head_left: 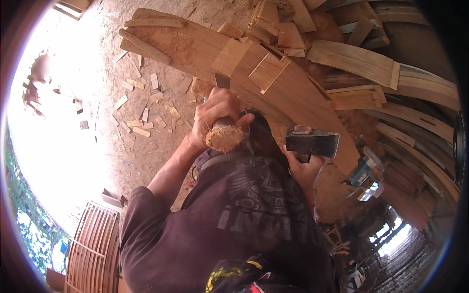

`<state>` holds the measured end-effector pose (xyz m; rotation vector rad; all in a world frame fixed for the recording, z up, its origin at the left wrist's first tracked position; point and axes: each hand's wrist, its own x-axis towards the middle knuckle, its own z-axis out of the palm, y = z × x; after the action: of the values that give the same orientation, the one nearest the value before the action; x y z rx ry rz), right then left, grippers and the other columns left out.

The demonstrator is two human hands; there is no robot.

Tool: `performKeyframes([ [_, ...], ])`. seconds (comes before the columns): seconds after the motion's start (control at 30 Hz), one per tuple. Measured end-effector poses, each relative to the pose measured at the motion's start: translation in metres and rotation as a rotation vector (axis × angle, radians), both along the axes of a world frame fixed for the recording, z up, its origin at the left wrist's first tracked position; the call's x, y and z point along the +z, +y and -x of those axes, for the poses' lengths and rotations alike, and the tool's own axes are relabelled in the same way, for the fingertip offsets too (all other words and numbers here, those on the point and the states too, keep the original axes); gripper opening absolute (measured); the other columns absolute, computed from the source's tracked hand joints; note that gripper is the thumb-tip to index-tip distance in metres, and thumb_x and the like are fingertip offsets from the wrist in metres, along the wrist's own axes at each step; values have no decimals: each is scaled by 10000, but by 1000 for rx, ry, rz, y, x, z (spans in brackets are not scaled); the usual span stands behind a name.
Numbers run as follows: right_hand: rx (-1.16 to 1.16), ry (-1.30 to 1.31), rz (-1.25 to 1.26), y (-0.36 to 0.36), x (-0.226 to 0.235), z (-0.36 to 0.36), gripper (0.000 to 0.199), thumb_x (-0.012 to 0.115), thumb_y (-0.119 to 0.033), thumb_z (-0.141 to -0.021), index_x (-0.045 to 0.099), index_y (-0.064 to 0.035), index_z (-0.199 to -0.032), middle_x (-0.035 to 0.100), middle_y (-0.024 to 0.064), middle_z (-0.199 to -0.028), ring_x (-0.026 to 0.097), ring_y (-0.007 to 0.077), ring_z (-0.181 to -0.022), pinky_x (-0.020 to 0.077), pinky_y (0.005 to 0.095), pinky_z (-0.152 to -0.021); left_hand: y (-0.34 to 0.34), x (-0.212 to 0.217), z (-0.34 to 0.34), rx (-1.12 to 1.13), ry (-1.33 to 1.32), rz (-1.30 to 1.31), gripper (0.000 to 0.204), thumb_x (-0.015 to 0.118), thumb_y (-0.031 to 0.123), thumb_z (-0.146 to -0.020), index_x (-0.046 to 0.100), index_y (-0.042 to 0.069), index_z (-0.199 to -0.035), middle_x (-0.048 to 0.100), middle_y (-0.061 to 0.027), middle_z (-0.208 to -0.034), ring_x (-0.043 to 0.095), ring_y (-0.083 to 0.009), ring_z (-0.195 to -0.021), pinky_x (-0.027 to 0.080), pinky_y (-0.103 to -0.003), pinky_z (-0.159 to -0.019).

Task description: The person measures and marks a wooden plank with a ruler and pencil, then uses a circular saw to cut the plank. After cutting, the person uses a hand plane to smooth the edges of the wood pieces.

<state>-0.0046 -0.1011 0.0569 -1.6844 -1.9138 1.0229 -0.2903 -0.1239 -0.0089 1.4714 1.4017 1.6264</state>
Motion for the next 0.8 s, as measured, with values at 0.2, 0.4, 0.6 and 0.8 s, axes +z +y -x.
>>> performKeyframes([
  [0.2,45,-37,-12,0,-2,2,374,899,-71,-790,780,6,-1137,800,130,-1058,781,245,-935,606,371,-804,12,0,5,-27,38,-23,350,915,50,-815,573,110,-774,598,-31,-765,648,-234,-758,498,-391,-772],
  [0.4,80,-26,-73,0,-4,5,324,923,-72,-793,784,5,-1076,807,99,-1035,768,195,-916,598,344,-832,18,-4,5,-92,38,-10,342,916,53,-807,580,108,-777,588,-36,-749,641,-241,-749,477,-388,-739],
  [0.6,90,-91,-25,7,-5,3,307,918,-63,-794,786,7,-1062,814,99,-1016,774,189,-916,598,344,-835,18,-8,6,-96,46,13,326,906,41,-805,588,106,-777,593,-42,-747,647,-244,-754,471,-386,-729],
  [0.8,16,-33,-19,8,-5,10,299,911,-47,-790,786,8,-1055,814,103,-1016,773,185,-907,598,340,-829,24,-4,9,-143,40,26,315,905,38,-800,598,109,-787,606,-47,-751,653,-251,-757,467,-389,-716],
])
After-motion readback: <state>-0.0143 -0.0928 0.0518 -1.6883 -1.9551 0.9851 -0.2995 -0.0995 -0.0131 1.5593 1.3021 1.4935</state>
